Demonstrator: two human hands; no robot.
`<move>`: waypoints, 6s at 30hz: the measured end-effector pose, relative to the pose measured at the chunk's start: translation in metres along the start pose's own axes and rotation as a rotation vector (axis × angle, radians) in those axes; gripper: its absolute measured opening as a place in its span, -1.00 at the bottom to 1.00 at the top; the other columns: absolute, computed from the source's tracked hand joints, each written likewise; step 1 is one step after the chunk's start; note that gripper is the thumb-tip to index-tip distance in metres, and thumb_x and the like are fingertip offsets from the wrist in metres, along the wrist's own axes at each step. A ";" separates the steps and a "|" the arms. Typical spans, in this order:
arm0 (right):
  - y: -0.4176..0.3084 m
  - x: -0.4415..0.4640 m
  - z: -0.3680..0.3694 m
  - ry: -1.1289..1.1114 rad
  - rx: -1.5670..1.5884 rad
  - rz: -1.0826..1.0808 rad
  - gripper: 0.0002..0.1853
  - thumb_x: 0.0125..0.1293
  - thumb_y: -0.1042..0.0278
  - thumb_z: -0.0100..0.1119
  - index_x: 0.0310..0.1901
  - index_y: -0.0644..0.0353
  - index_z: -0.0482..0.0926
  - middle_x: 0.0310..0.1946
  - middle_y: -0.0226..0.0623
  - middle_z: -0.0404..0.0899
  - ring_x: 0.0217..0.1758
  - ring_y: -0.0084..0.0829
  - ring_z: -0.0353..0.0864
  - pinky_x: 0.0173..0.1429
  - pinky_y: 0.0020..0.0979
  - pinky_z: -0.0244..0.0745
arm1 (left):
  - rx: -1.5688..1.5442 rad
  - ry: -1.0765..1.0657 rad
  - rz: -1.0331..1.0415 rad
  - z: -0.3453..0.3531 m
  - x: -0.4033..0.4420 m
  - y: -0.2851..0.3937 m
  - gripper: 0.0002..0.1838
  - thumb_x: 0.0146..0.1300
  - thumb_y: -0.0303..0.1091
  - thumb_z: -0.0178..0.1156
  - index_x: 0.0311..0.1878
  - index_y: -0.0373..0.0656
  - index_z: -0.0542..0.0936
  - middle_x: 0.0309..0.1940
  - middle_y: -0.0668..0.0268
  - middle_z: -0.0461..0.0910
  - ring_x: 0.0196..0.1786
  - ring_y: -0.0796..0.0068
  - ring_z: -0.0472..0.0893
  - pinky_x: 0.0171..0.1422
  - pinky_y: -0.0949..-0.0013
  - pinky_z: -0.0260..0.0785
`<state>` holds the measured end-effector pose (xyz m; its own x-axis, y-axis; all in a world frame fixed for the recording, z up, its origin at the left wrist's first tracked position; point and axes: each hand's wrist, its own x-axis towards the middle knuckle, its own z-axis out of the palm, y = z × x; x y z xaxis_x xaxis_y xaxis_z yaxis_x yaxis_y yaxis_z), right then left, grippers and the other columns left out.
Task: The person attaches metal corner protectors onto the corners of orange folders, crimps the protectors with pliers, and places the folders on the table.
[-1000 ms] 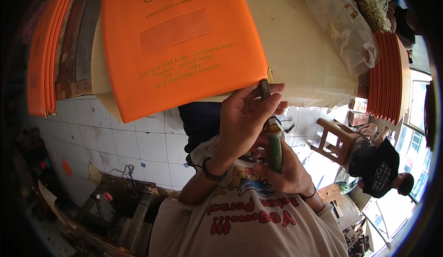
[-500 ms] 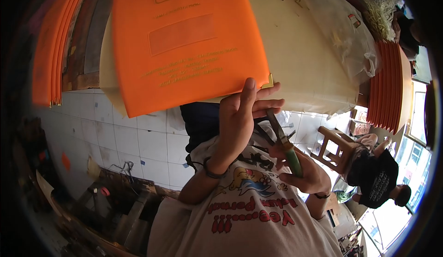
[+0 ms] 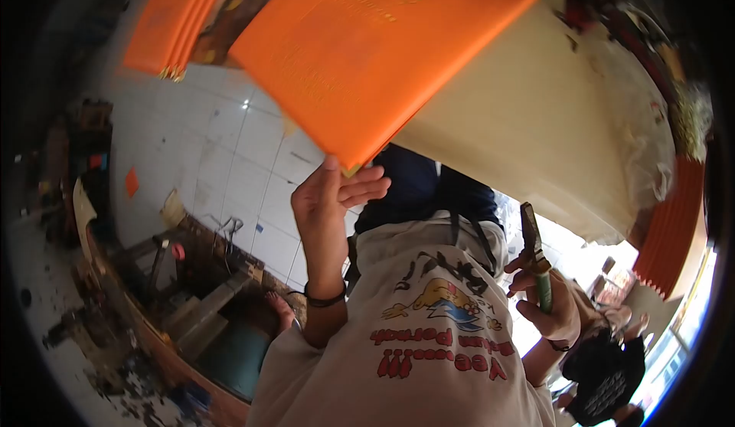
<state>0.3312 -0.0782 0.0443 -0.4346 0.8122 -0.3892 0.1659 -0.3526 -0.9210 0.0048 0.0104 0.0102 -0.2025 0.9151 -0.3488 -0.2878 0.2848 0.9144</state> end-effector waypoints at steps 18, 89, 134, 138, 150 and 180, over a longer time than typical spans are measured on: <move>-0.054 0.114 0.088 -0.387 -0.295 0.017 -0.39 0.17 0.63 0.10 0.32 0.34 0.34 0.32 0.04 0.23 0.40 -0.03 0.28 0.45 -0.21 0.14 | -0.399 -0.231 -0.099 -0.015 -0.006 -0.001 -0.39 0.22 -0.75 0.13 0.37 -0.46 0.26 0.17 -0.14 0.52 0.18 0.14 0.61 0.29 0.24 0.51; -0.055 0.116 0.100 -0.279 -0.291 0.076 -0.46 0.21 0.70 0.11 0.26 0.39 0.33 0.50 0.23 -0.08 0.54 0.11 0.09 0.47 -0.17 0.14 | -0.449 -0.239 -0.139 -0.024 0.004 -0.011 -0.53 0.30 -0.62 0.14 0.28 -0.51 0.37 0.15 -0.13 0.54 0.17 0.09 0.61 0.29 0.15 0.51; -0.054 0.121 0.109 -0.195 -0.296 0.171 -0.61 0.25 0.59 0.16 0.13 0.33 0.44 -0.06 -0.02 0.52 -0.16 -0.13 0.60 -0.07 -0.29 0.48 | -0.392 -0.221 -0.095 -0.022 0.006 -0.010 -0.60 0.35 -0.55 0.15 0.22 -0.49 0.44 0.07 -0.09 0.60 0.10 0.14 0.65 0.21 0.23 0.56; -0.061 0.124 0.107 -0.230 -0.365 0.037 -0.55 0.25 0.61 0.14 0.20 0.31 0.43 0.13 -0.03 0.42 -0.02 -0.16 0.58 0.03 -0.29 0.47 | -0.394 -0.231 -0.062 -0.020 0.005 -0.011 -0.59 0.34 -0.61 0.13 0.24 -0.49 0.41 0.11 -0.11 0.57 0.12 0.13 0.64 0.22 0.23 0.55; -0.057 0.123 0.106 -0.170 -0.286 0.119 -0.68 0.27 0.66 0.07 0.08 0.36 0.48 -0.01 0.03 0.49 -0.10 -0.09 0.60 -0.03 -0.31 0.49 | -0.370 -0.198 -0.113 -0.017 0.003 -0.005 -0.62 0.36 -0.56 0.15 0.22 -0.46 0.45 0.08 -0.08 0.59 0.09 0.20 0.66 0.22 0.26 0.54; -0.051 0.123 0.092 -0.265 -0.237 0.052 -0.57 0.23 0.59 0.17 0.17 0.31 0.49 0.24 0.07 0.34 0.24 0.03 0.46 0.27 -0.22 0.36 | -0.395 -0.123 -0.057 -0.003 -0.002 -0.005 -0.61 0.33 -0.61 0.17 0.21 -0.47 0.44 0.09 -0.03 0.59 0.10 0.24 0.66 0.21 0.29 0.56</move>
<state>0.1877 -0.0037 0.0450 -0.6296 0.6364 -0.4456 0.3812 -0.2468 -0.8910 0.0038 0.0062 0.0052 -0.0690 0.9351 -0.3475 -0.6372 0.2267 0.7366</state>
